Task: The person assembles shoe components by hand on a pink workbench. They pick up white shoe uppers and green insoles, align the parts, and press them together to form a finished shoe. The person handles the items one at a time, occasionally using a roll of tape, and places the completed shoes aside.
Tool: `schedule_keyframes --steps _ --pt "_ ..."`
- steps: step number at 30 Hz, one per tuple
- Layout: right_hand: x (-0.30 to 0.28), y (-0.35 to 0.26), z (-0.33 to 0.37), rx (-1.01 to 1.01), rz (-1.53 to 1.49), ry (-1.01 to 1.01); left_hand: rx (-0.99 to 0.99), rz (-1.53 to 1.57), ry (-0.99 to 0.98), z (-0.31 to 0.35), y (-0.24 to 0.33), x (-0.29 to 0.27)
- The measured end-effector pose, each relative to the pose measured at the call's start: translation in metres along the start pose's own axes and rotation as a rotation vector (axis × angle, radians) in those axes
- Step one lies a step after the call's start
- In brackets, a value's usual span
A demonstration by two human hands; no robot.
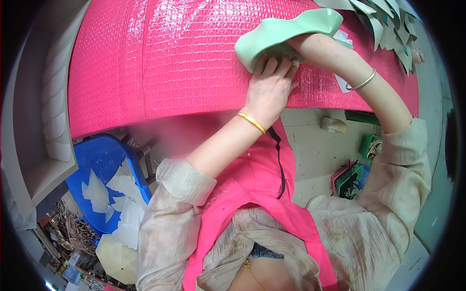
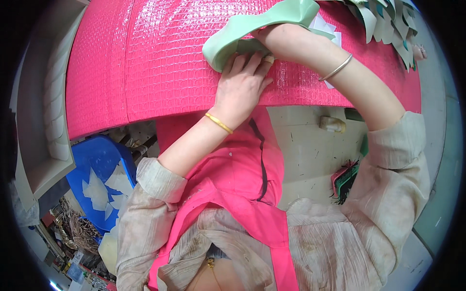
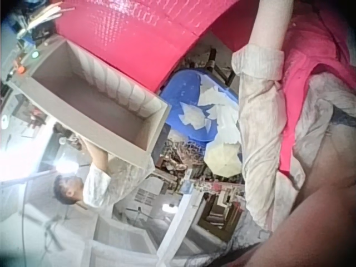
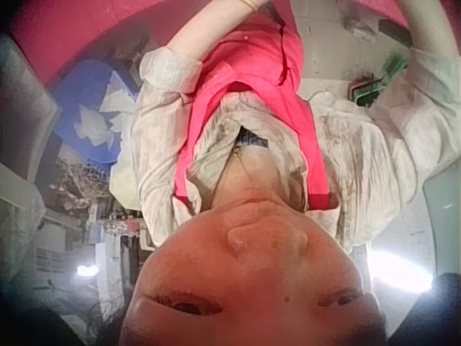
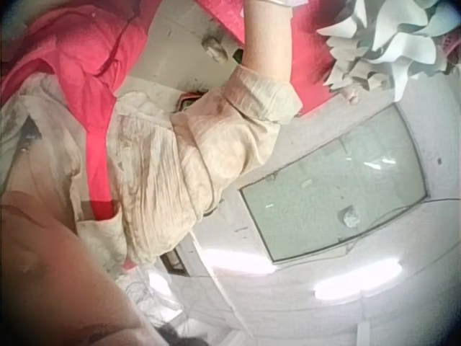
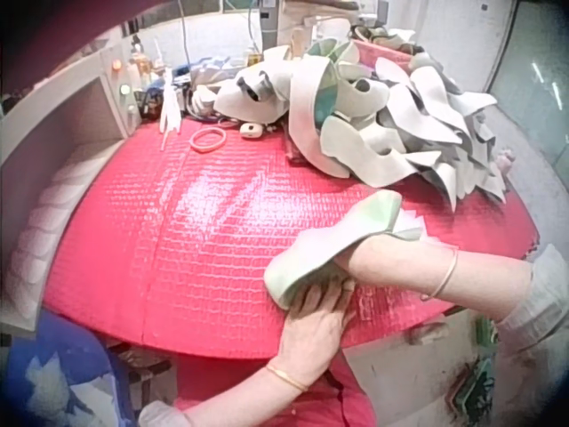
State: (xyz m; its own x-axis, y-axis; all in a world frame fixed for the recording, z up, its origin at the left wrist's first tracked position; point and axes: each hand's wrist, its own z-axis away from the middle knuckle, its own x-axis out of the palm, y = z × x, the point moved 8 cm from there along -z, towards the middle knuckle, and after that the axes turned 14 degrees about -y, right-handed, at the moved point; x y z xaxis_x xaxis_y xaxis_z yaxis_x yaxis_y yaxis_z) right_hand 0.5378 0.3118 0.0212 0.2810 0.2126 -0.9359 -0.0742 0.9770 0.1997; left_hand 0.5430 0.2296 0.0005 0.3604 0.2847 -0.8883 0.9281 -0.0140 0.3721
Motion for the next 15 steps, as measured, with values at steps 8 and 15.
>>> schedule_keyframes --steps 8,15 --pt "-0.013 -0.015 0.016 0.215 -0.196 -0.002 -0.062 -0.195 -0.084 -0.003 0.015 0.007" --pt "0.016 -0.058 0.027 0.095 -0.521 0.127 0.179 -0.528 -0.409 0.036 -0.042 -0.051"
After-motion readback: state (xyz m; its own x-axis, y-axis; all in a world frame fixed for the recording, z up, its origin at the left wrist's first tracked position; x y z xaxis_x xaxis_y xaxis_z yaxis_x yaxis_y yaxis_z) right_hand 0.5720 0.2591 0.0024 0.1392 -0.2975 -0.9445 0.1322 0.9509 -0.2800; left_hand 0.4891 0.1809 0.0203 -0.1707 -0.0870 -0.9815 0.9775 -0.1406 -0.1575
